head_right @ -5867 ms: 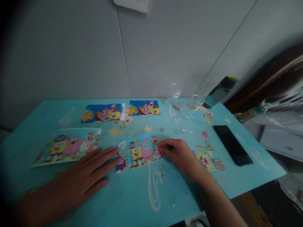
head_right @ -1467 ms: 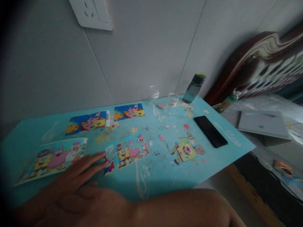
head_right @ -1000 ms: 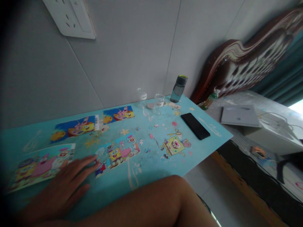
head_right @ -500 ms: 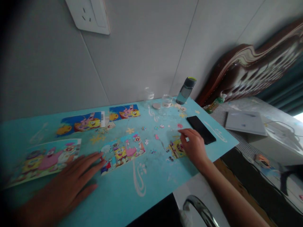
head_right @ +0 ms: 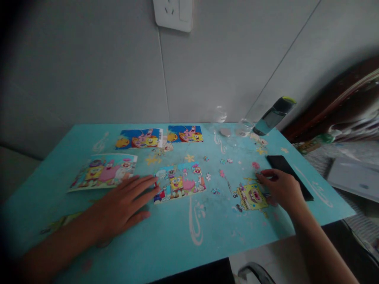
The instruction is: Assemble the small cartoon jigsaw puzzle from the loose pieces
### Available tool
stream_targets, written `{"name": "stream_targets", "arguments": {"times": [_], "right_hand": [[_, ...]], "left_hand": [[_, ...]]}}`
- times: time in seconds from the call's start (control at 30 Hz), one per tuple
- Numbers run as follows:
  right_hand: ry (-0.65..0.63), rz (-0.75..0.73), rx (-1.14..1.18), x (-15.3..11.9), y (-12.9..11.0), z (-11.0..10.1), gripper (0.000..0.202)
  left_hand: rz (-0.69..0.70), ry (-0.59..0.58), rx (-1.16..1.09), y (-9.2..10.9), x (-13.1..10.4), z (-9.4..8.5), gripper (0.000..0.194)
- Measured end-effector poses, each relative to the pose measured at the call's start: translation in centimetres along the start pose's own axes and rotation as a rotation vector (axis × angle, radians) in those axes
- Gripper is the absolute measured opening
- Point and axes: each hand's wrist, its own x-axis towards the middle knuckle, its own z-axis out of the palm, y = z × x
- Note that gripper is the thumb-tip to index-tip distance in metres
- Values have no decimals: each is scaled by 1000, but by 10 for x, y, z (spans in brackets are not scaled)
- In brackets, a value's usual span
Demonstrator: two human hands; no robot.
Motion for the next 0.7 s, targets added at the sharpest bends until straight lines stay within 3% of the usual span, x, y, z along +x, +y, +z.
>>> {"name": "stream_targets", "arguments": {"times": [0.07, 0.13, 0.2, 0.33, 0.47, 0.57, 0.7], "right_hand": [[-79, 67, -7, 12, 3, -1, 37], [-136, -9, 67, 17, -11, 1, 38], [-192, -138, 161, 14, -42, 8, 39], [-374, -447, 191, -4, -129, 33, 36], [-483, -519, 289, -10, -193, 65, 27], [-564, -504, 389, -10, -211, 84, 24], [-655, -548, 484, -13, -213, 99, 27]], "left_hand": [[-7, -4, 0, 1, 0, -1, 50], [-7, -21, 5, 1, 0, -2, 52], [0, -39, 3, 1, 1, -3, 52], [7, -53, -17, 0, 1, -5, 53], [-7, -74, -24, 1, 0, -5, 54], [-29, -92, -30, 3, 0, -5, 57], [-48, -102, -53, 5, 1, -8, 58]]}}
